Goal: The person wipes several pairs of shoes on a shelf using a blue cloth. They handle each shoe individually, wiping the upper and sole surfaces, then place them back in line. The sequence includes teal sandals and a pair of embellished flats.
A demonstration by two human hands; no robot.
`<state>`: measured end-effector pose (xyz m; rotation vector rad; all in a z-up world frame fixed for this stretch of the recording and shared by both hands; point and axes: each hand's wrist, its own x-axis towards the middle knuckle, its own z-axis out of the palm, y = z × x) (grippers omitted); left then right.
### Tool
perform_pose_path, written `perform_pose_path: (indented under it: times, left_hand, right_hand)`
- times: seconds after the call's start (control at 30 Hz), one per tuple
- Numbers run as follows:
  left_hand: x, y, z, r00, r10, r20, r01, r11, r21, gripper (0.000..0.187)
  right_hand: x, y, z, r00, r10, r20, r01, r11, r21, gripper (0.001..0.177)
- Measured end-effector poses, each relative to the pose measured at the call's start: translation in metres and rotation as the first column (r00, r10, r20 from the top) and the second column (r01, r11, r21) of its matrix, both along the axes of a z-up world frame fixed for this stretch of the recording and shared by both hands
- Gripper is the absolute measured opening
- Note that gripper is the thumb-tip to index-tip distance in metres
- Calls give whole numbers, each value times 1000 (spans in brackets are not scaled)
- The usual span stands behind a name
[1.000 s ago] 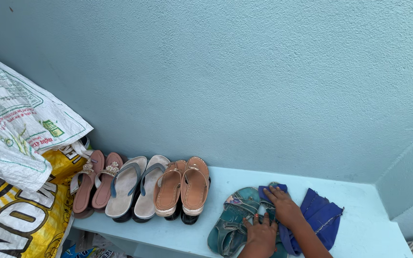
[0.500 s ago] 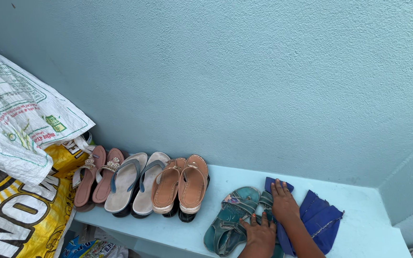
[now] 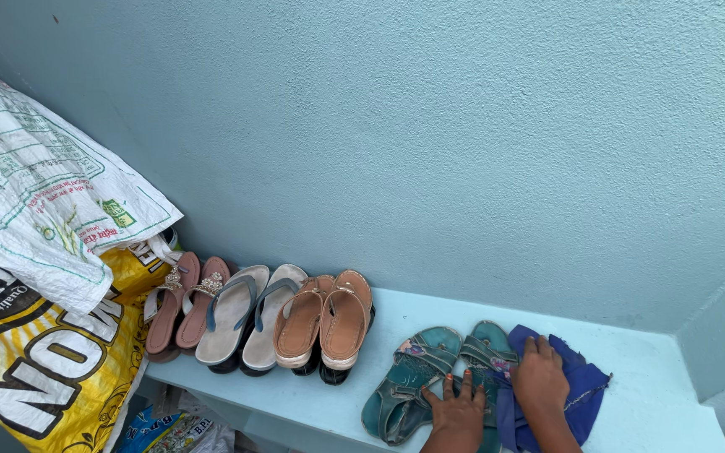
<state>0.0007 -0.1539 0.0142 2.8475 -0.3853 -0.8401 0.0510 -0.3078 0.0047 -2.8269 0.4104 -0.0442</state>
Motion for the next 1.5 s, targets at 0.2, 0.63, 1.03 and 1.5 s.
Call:
perform_pose_path:
  times: [0.2, 0.63, 1.03, 1.5]
  left_hand:
    - [4, 14, 8, 990, -5, 139, 17, 996, -87, 79]
    - [92, 40, 28, 941, 111, 320, -89, 993, -84, 99]
    - [145, -6, 6, 994, 103, 48, -109, 983, 145, 103]
    - [160, -20, 33, 999, 26, -40, -19, 983, 180, 85]
  right_hand:
    - [-34, -37, -39, 932, 165, 324, -131, 984, -124, 55]
    - [-19, -56, -100, 846, 79, 527, -109, 994, 26, 50]
    - [-20, -53, -92, 870, 80, 487, -106, 994, 28, 49]
    - [-25, -44, -71, 900, 3, 435, -19, 999, 33, 44]
